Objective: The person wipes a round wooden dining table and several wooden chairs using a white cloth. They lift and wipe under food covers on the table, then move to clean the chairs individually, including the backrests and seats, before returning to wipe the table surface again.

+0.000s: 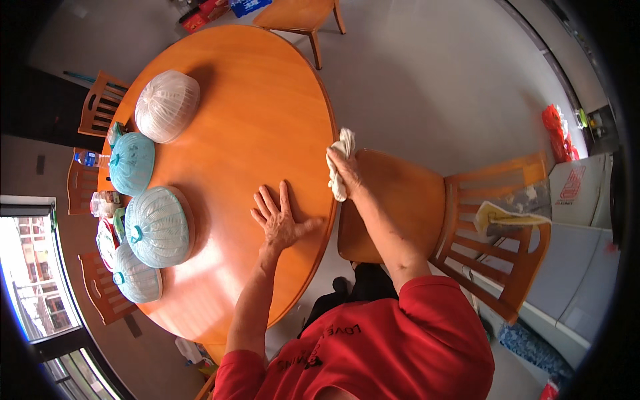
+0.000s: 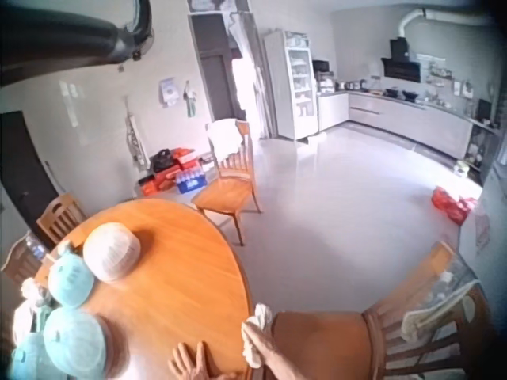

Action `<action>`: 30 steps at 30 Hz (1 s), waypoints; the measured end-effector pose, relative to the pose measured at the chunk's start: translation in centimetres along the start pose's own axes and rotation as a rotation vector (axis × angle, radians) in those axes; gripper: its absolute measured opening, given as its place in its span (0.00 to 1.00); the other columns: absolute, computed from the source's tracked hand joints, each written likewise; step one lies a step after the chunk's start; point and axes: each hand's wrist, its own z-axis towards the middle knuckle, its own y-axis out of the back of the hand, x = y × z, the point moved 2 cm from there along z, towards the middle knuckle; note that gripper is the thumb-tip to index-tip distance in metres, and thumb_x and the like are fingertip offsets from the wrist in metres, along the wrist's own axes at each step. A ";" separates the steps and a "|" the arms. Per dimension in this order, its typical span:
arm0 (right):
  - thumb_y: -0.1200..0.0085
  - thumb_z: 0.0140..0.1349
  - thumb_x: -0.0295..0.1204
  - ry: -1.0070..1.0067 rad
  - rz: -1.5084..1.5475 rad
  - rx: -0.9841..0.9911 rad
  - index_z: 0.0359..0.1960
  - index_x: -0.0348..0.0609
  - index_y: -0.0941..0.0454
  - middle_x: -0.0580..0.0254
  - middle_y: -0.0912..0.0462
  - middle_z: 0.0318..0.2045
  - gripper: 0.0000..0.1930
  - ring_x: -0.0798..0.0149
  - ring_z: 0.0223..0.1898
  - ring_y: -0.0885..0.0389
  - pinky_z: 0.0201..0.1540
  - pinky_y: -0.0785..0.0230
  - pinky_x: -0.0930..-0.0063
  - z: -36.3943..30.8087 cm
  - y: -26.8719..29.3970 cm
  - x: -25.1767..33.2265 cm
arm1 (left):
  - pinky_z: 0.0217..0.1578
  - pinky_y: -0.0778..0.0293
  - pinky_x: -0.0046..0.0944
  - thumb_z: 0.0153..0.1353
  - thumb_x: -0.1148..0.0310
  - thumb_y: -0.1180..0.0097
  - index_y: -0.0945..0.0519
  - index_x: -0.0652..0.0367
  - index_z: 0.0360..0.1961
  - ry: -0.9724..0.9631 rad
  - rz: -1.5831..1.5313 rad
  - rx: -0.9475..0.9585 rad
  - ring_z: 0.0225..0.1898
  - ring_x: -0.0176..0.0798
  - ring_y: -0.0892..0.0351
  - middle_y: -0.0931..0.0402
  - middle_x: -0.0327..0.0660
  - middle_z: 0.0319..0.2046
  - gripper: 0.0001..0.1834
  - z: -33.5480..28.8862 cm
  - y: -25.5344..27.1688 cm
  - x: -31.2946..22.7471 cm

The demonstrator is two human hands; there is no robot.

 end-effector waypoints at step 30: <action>0.46 0.53 0.24 0.003 -0.369 0.262 0.44 0.38 0.25 0.56 0.20 0.35 0.14 0.65 0.27 0.23 0.29 0.27 0.70 -39.8 4.9 -10.9 | 0.56 0.35 0.45 0.70 0.52 0.64 0.31 0.63 0.58 -0.753 -0.618 0.121 0.53 0.53 0.30 0.31 0.55 0.52 0.26 -25.4 -5.9 -4.6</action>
